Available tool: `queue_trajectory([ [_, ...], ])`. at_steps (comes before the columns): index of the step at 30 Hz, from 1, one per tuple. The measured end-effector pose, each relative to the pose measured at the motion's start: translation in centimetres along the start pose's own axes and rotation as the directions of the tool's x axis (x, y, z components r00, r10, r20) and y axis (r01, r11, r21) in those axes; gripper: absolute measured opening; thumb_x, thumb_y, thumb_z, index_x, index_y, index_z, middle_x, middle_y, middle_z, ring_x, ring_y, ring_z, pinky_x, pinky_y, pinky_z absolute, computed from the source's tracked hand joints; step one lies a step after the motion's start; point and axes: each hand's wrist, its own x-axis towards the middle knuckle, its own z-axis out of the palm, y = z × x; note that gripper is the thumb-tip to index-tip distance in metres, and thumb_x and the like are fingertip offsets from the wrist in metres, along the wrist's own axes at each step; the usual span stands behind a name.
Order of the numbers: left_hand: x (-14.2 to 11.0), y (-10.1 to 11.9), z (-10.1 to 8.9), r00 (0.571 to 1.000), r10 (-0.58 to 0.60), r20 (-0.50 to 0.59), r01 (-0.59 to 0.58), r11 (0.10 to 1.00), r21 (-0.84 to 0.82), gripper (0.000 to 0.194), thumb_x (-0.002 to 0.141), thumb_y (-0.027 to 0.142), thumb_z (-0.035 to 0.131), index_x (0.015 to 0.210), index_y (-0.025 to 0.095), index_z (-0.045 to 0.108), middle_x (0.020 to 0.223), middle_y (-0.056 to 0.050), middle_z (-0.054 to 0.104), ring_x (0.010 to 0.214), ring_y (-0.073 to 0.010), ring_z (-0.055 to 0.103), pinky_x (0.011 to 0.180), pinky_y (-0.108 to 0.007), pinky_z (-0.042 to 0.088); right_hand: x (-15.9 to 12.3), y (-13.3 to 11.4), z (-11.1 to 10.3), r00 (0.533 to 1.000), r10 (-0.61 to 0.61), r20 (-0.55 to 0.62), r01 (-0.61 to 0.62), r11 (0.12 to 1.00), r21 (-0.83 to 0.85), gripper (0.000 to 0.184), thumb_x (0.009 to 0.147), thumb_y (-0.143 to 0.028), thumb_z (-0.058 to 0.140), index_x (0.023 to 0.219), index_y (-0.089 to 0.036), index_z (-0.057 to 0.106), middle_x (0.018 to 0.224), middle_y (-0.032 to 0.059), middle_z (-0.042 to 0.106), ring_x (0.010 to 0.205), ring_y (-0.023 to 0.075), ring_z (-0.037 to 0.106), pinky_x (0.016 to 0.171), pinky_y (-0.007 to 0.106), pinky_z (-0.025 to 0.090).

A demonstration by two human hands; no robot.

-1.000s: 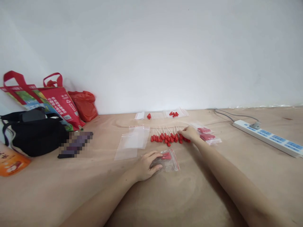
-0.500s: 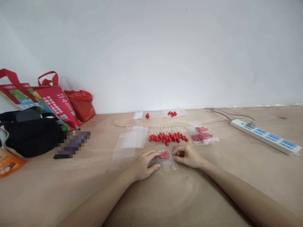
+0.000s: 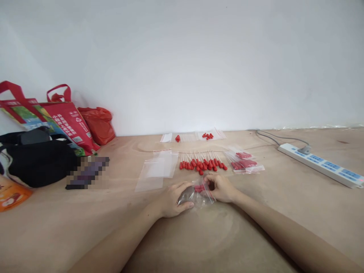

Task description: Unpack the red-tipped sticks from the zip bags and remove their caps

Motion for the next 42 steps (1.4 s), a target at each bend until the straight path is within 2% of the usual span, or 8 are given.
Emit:
queue_trajectory([
  [10, -0.1, -0.1, -0.1, 0.999, -0.015, 0.046, 0.014, 1.000, 0.023, 0.052, 0.078, 0.041, 0.054, 0.124, 0.022, 0.039, 0.127, -0.008, 0.047, 0.120, -0.0236, 0.040, 0.098, -0.041, 0.034, -1.1, 1.3, -0.9, 0.994, 0.011, 0.107, -0.040, 0.960, 0.276, 0.027, 0.061, -0.029, 0.067, 0.082, -0.017, 0.054, 0.068, -0.0035, 0.053, 0.054, 0.0070, 0.043, 0.049, 0.019, 0.033],
  [14, -0.1, -0.2, -0.1, 0.999, -0.024, 0.049, 0.024, 1.000, 0.014, 0.052, 0.078, 0.040, 0.054, 0.124, 0.022, 0.040, 0.128, -0.009, 0.046, 0.121, -0.0243, 0.038, 0.099, -0.043, 0.033, -1.0, 1.4, -1.1, 0.991, 0.002, 0.130, -0.041, 0.954, 0.298, 0.019, 0.061, -0.028, 0.067, 0.068, -0.016, 0.054, 0.062, -0.0040, 0.052, 0.052, 0.0067, 0.043, 0.048, 0.019, 0.032],
  [22, -0.1, -0.1, -0.3, 0.998, 0.016, 0.059, -0.015, 1.000, -0.017, 0.051, 0.077, 0.038, 0.055, 0.125, 0.024, 0.042, 0.130, -0.008, 0.045, 0.123, -0.0236, 0.037, 0.100, -0.044, 0.032, -1.4, 3.4, -4.5, 0.962, 0.152, 0.226, -0.259, 0.763, 0.592, 0.032, 0.057, -0.040, 0.070, 0.071, -0.015, 0.054, 0.055, -0.0033, 0.056, 0.049, 0.0083, 0.050, 0.047, 0.021, 0.040],
  [29, 0.1, 0.0, -0.6, 0.996, -0.041, 0.081, 0.046, 0.997, -0.057, 0.041, 0.080, 0.039, 0.052, 0.118, 0.025, 0.050, 0.133, -0.007, 0.042, 0.121, -0.0235, 0.039, 0.099, -0.043, 0.033, -1.6, 7.6, -7.7, 0.929, 0.359, -0.090, -0.203, 0.696, 0.688, 0.039, 0.054, -0.043, 0.072, 0.078, -0.016, 0.059, 0.072, 0.0033, 0.065, 0.057, 0.0114, 0.057, 0.057, 0.027, 0.047],
  [32, 0.5, -0.2, -0.4, 0.994, -0.091, -0.066, 0.085, 0.993, -0.087, 0.030, 0.086, 0.036, 0.040, 0.106, 0.022, 0.058, 0.118, -0.006, 0.054, 0.107, -0.0187, 0.052, 0.092, -0.035, 0.041, -1.1, 8.5, -7.3, 0.840, 0.453, -0.299, -0.085, 0.654, 0.752, 0.039, 0.056, -0.044, 0.071, 0.082, -0.017, 0.057, 0.076, 0.0046, 0.066, 0.061, 0.0137, 0.059, 0.060, 0.030, 0.049],
  [34, 0.8, -0.4, -0.1, 0.968, -0.140, -0.209, 0.130, 0.990, -0.061, 0.026, 0.086, 0.033, 0.041, 0.098, 0.020, 0.061, 0.103, -0.006, 0.060, 0.096, -0.0173, 0.056, 0.086, -0.033, 0.044, -0.4, 8.5, -6.5, 0.747, 0.474, -0.466, -0.031, 0.725, 0.688, 0.039, 0.059, -0.044, 0.068, 0.085, -0.018, 0.057, 0.081, 0.0065, 0.066, 0.065, 0.0157, 0.060, 0.061, 0.031, 0.049],
  [37, 1.0, -0.7, 0.3, 0.922, -0.206, -0.328, 0.227, 0.974, 0.027, 0.018, 0.078, 0.031, 0.053, 0.088, 0.019, 0.061, 0.087, -0.004, 0.060, 0.087, -0.0193, 0.055, 0.081, -0.035, 0.044, 0.5, 7.9, -5.0, 0.693, 0.348, -0.631, -0.038, 0.892, 0.451, 0.033, 0.068, -0.043, 0.060, 0.088, -0.017, 0.061, 0.091, 0.0087, 0.066, 0.079, 0.0193, 0.061, 0.072, 0.035, 0.049],
  [42, 0.9, -0.9, 0.3, 0.918, -0.249, -0.308, 0.288, 0.953, 0.089, 0.012, 0.071, 0.028, 0.059, 0.079, 0.019, 0.057, 0.082, -0.003, 0.057, 0.084, -0.0208, 0.052, 0.076, -0.037, 0.043, 1.3, 7.4, -3.1, 0.791, 0.040, -0.611, -0.043, 0.999, 0.010, 0.024, 0.079, -0.034, 0.047, 0.090, -0.022, 0.065, 0.094, 0.0055, 0.066, 0.090, 0.0198, 0.059, 0.084, 0.037, 0.045],
])
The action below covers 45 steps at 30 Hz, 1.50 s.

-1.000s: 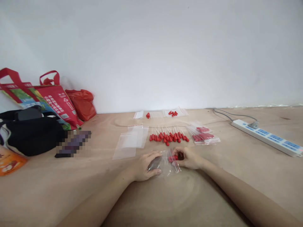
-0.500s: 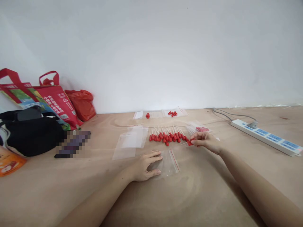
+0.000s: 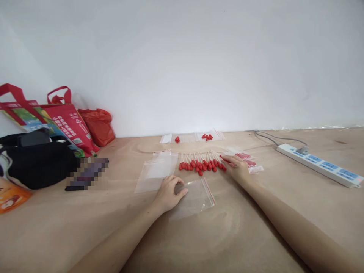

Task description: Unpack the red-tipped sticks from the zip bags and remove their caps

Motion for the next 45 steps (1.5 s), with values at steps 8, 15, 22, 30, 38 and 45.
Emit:
queue_trajectory([
  [8, -0.2, 0.3, -0.1, 0.997, 0.062, 0.045, -0.061, 0.998, -0.029, 0.008, 0.076, 0.025, 0.050, 0.072, 0.019, 0.048, 0.075, 0.000, 0.055, 0.073, -0.0163, 0.053, 0.068, -0.030, 0.042, -0.4, -0.8, 0.1, 0.938, -0.139, 0.317, 0.177, 0.980, -0.093, 0.028, 0.082, -0.033, 0.043, 0.102, -0.029, 0.063, 0.100, 0.0047, 0.063, 0.094, 0.0220, 0.056, 0.085, 0.035, 0.044],
  [15, 0.2, -0.6, -1.3, 0.991, 0.018, -0.133, -0.036, 0.991, -0.131, 0.012, 0.084, 0.023, 0.035, 0.088, 0.019, 0.046, 0.075, 0.001, 0.056, 0.066, -0.0133, 0.053, 0.064, -0.026, 0.043, 0.2, 0.7, -1.4, 0.998, 0.056, 0.025, -0.043, 0.934, -0.355, 0.030, 0.079, -0.035, 0.044, 0.092, -0.019, 0.066, 0.096, 0.0099, 0.062, 0.095, 0.0263, 0.052, 0.086, 0.043, 0.037],
  [22, 1.6, -5.5, -4.7, 0.853, -0.340, -0.396, 0.375, 0.927, 0.012, 0.027, 0.079, 0.020, 0.037, 0.095, 0.018, 0.058, 0.086, -0.004, 0.059, 0.081, -0.0165, 0.058, 0.071, -0.025, 0.046, 1.7, 3.6, -3.7, 0.909, 0.409, -0.086, -0.383, 0.735, -0.560, 0.046, 0.069, -0.046, 0.051, 0.106, -0.020, 0.061, 0.109, 0.0120, 0.059, 0.097, 0.0301, 0.053, 0.077, 0.038, 0.039],
  [30, 1.9, -7.4, -4.1, 0.789, -0.507, -0.347, 0.585, 0.792, 0.174, 0.031, 0.073, 0.016, 0.046, 0.099, 0.011, 0.061, 0.099, -0.013, 0.054, 0.096, -0.0240, 0.054, 0.086, -0.033, 0.041, 1.8, 4.5, -3.8, 0.919, 0.392, -0.038, -0.348, 0.763, -0.545, 0.029, 0.077, -0.033, 0.043, 0.083, -0.017, 0.067, 0.082, 0.0112, 0.067, 0.074, 0.0228, 0.060, 0.058, 0.027, 0.037],
  [38, 1.3, -5.3, -4.0, 0.768, -0.492, -0.411, 0.625, 0.717, 0.308, 0.029, 0.077, 0.029, 0.049, 0.102, 0.019, 0.060, 0.124, -0.015, 0.038, 0.117, -0.0323, 0.033, 0.092, -0.048, 0.029, 1.8, 2.9, -4.4, 0.927, 0.259, -0.270, -0.363, 0.799, -0.479, 0.030, 0.085, -0.029, 0.031, 0.085, -0.013, 0.056, 0.084, 0.0141, 0.063, 0.076, 0.0221, 0.057, 0.061, 0.029, 0.036],
  [45, 1.2, -3.8, -3.6, 0.802, -0.257, -0.540, 0.466, 0.833, 0.297, 0.029, 0.078, 0.034, 0.049, 0.101, 0.020, 0.061, 0.121, -0.013, 0.041, 0.114, -0.0307, 0.035, 0.092, -0.047, 0.028, 0.6, -3.7, -4.4, 0.859, 0.225, -0.459, -0.232, 0.972, 0.041, 0.033, 0.081, -0.051, 0.039, 0.074, -0.019, 0.044, 0.061, 0.0014, 0.053, 0.051, 0.0138, 0.050, 0.050, 0.026, 0.038],
])
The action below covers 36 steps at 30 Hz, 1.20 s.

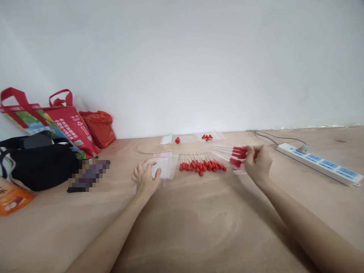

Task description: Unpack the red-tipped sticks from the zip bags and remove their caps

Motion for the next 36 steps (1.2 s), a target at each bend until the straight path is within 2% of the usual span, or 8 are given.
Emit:
queue_trajectory([
  [5, -0.7, 0.4, 0.1, 0.992, 0.109, -0.063, -0.117, 0.985, -0.126, 0.024, 0.080, 0.033, 0.047, 0.095, 0.020, 0.062, 0.116, -0.012, 0.046, 0.109, -0.0298, 0.040, 0.090, -0.047, 0.031, -5.5, -2.3, 2.5, 0.861, 0.076, 0.503, -0.285, 0.891, 0.354, 0.041, 0.072, -0.060, 0.048, 0.065, -0.021, 0.039, 0.052, -0.0043, 0.044, 0.046, 0.0100, 0.043, 0.045, 0.023, 0.037],
  [10, -1.7, 1.2, -0.1, 0.956, 0.278, -0.095, -0.294, 0.912, -0.287, 0.020, 0.081, 0.030, 0.046, 0.090, 0.019, 0.060, 0.107, -0.010, 0.050, 0.104, -0.0262, 0.045, 0.091, -0.047, 0.034, -9.5, -2.6, 4.6, 0.625, 0.153, 0.765, -0.573, 0.755, 0.318, 0.047, 0.063, -0.065, 0.055, 0.063, -0.020, 0.041, 0.050, -0.0045, 0.049, 0.044, 0.0100, 0.046, 0.045, 0.024, 0.040],
  [15, -3.9, 3.0, -1.0, 0.771, 0.632, 0.083, -0.501, 0.681, -0.534, 0.038, 0.079, 0.034, 0.052, 0.114, 0.019, 0.048, 0.121, -0.010, 0.047, 0.119, -0.0242, 0.037, 0.099, -0.042, 0.034, -8.9, -3.1, 3.7, 0.304, 0.189, 0.934, -0.806, 0.574, 0.146, 0.044, 0.053, -0.050, 0.071, 0.073, -0.017, 0.050, 0.061, -0.0022, 0.059, 0.052, 0.0122, 0.057, 0.054, 0.029, 0.049],
  [17, -4.7, 3.4, -1.1, 0.701, 0.687, 0.192, -0.479, 0.653, -0.587, 0.053, 0.077, 0.036, 0.055, 0.124, 0.018, 0.039, 0.129, -0.011, 0.042, 0.124, -0.0251, 0.033, 0.101, -0.042, 0.033, -8.2, -3.1, 2.7, 0.208, 0.159, 0.965, -0.850, 0.517, 0.098, 0.046, 0.050, -0.038, 0.077, 0.082, -0.016, 0.054, 0.070, 0.0002, 0.063, 0.063, 0.0133, 0.061, 0.066, 0.030, 0.050],
  [20, -5.4, 3.6, -1.1, 0.659, 0.679, 0.324, -0.403, 0.682, -0.610, 0.056, 0.077, 0.035, 0.055, 0.126, 0.017, 0.035, 0.133, -0.013, 0.038, 0.124, -0.0246, 0.034, 0.100, -0.042, 0.035, -7.4, -2.6, 1.6, 0.097, 0.156, 0.983, -0.858, 0.513, 0.003, 0.048, 0.048, -0.026, 0.079, 0.088, -0.015, 0.055, 0.069, 0.0005, 0.064, 0.064, 0.0126, 0.062, 0.067, 0.028, 0.050],
  [23, -5.5, 3.5, -0.9, 0.651, 0.664, 0.367, -0.361, 0.696, -0.621, 0.052, 0.078, 0.031, 0.053, 0.125, 0.018, 0.036, 0.132, -0.013, 0.040, 0.123, -0.0241, 0.035, 0.099, -0.043, 0.035, -7.3, -2.1, 1.3, 0.077, 0.202, 0.976, -0.856, 0.516, -0.039, 0.050, 0.045, -0.023, 0.080, 0.087, -0.015, 0.054, 0.061, -0.0027, 0.062, 0.057, 0.0115, 0.061, 0.062, 0.027, 0.050],
  [31, -5.3, 3.8, -0.9, 0.647, 0.708, 0.282, -0.384, 0.622, -0.682, 0.040, 0.078, 0.025, 0.053, 0.117, 0.019, 0.046, 0.124, -0.010, 0.048, 0.123, -0.0240, 0.036, 0.098, -0.042, 0.036, -7.8, -2.7, 2.4, 0.165, 0.223, 0.961, -0.851, 0.525, 0.024, 0.064, 0.039, -0.027, 0.083, 0.090, -0.017, 0.046, 0.047, -0.0086, 0.056, 0.045, 0.0119, 0.058, 0.045, 0.024, 0.049],
  [36, -4.9, 5.0, -1.2, 0.643, 0.739, 0.202, -0.411, 0.555, -0.723, 0.031, 0.084, 0.023, 0.045, 0.115, 0.019, 0.048, 0.118, -0.008, 0.051, 0.111, -0.0172, 0.048, 0.094, -0.033, 0.041, -8.3, -3.6, 2.9, 0.188, 0.175, 0.966, -0.806, 0.589, 0.050, 0.069, 0.039, -0.033, 0.082, 0.093, -0.016, 0.042, 0.043, -0.0087, 0.056, 0.036, 0.0105, 0.053, 0.037, 0.021, 0.045],
])
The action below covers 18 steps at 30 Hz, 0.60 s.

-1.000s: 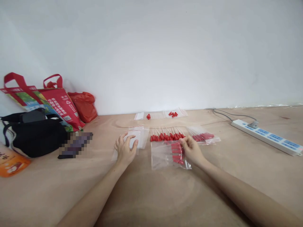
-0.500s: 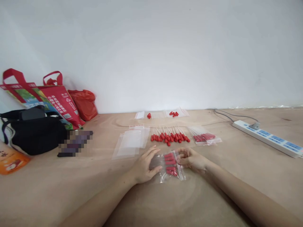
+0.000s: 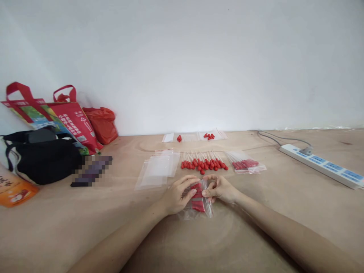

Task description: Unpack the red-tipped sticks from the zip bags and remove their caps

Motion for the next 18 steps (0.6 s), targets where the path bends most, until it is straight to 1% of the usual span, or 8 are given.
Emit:
queue_trajectory([
  [2, 0.6, 0.1, 0.0, 0.999, 0.045, 0.003, -0.044, 0.999, -0.008, 0.029, 0.087, 0.020, 0.040, 0.114, 0.019, 0.050, 0.116, -0.008, 0.051, 0.107, -0.0150, 0.050, 0.092, -0.030, 0.042, 0.0, 0.0, 0.3, 1.000, -0.022, 0.018, 0.023, 1.000, -0.020, 0.069, 0.039, -0.033, 0.082, 0.092, -0.015, 0.042, 0.041, -0.0093, 0.055, 0.034, 0.0097, 0.051, 0.035, 0.019, 0.042],
  [5, 1.4, -0.1, 0.1, 0.991, 0.134, 0.025, -0.134, 0.991, 0.019, 0.029, 0.088, 0.017, 0.037, 0.112, 0.020, 0.053, 0.117, -0.008, 0.050, 0.107, -0.0151, 0.050, 0.091, -0.030, 0.042, 0.0, 0.1, 0.5, 0.998, -0.054, 0.032, 0.055, 0.998, -0.037, 0.070, 0.037, -0.029, 0.083, 0.092, -0.015, 0.041, 0.039, -0.0097, 0.054, 0.035, 0.0097, 0.052, 0.035, 0.017, 0.040],
  [8, 1.9, -0.4, 0.3, 0.968, 0.242, 0.072, -0.248, 0.965, 0.086, 0.028, 0.088, 0.016, 0.036, 0.106, 0.021, 0.057, 0.118, -0.008, 0.051, 0.108, -0.0170, 0.049, 0.091, -0.032, 0.042, 0.1, 0.2, 0.7, 0.998, -0.062, 0.017, 0.063, 0.997, -0.043, 0.073, 0.036, -0.029, 0.083, 0.093, -0.016, 0.040, 0.042, -0.0093, 0.056, 0.037, 0.0104, 0.053, 0.036, 0.017, 0.039],
  [10, 2.3, -0.5, 0.4, 0.950, 0.292, 0.110, -0.307, 0.939, 0.157, 0.027, 0.088, 0.017, 0.037, 0.101, 0.021, 0.060, 0.116, -0.008, 0.052, 0.107, -0.0185, 0.050, 0.089, -0.033, 0.043, 0.1, 0.4, 0.7, 0.998, -0.068, 0.007, 0.068, 0.997, -0.045, 0.073, 0.035, -0.030, 0.083, 0.092, -0.016, 0.039, 0.042, -0.0097, 0.055, 0.037, 0.0108, 0.053, 0.035, 0.017, 0.038],
  [13, 2.9, -0.5, 0.4, 0.926, 0.334, 0.179, -0.373, 0.886, 0.275, 0.023, 0.087, 0.018, 0.039, 0.090, 0.018, 0.062, 0.113, -0.010, 0.054, 0.101, -0.0195, 0.053, 0.084, -0.032, 0.044, 0.2, 0.5, 0.8, 0.997, -0.082, 0.008, 0.082, 0.995, -0.052, 0.073, 0.033, -0.029, 0.084, 0.090, -0.017, 0.039, 0.041, -0.0097, 0.054, 0.037, 0.0112, 0.053, 0.035, 0.018, 0.037],
  [15, 3.3, -0.6, 0.3, 0.910, 0.351, 0.221, -0.409, 0.850, 0.333, 0.022, 0.086, 0.017, 0.040, 0.082, 0.016, 0.062, 0.110, -0.010, 0.056, 0.094, -0.0188, 0.056, 0.080, -0.031, 0.045, 0.2, 0.5, 0.9, 0.996, -0.088, 0.011, 0.088, 0.995, -0.055, 0.073, 0.033, -0.029, 0.084, 0.089, -0.018, 0.039, 0.042, -0.0089, 0.055, 0.037, 0.0109, 0.052, 0.036, 0.018, 0.037],
  [18, 3.7, -0.8, 0.4, 0.899, 0.363, 0.245, -0.431, 0.832, 0.348, 0.022, 0.085, 0.016, 0.040, 0.075, 0.016, 0.060, 0.102, -0.008, 0.058, 0.084, -0.0157, 0.056, 0.074, -0.027, 0.045, 0.3, 0.6, 0.7, 0.994, -0.106, 0.023, 0.107, 0.992, -0.063, 0.071, 0.035, -0.031, 0.084, 0.088, -0.018, 0.039, 0.042, -0.0093, 0.055, 0.037, 0.0106, 0.052, 0.037, 0.019, 0.039],
])
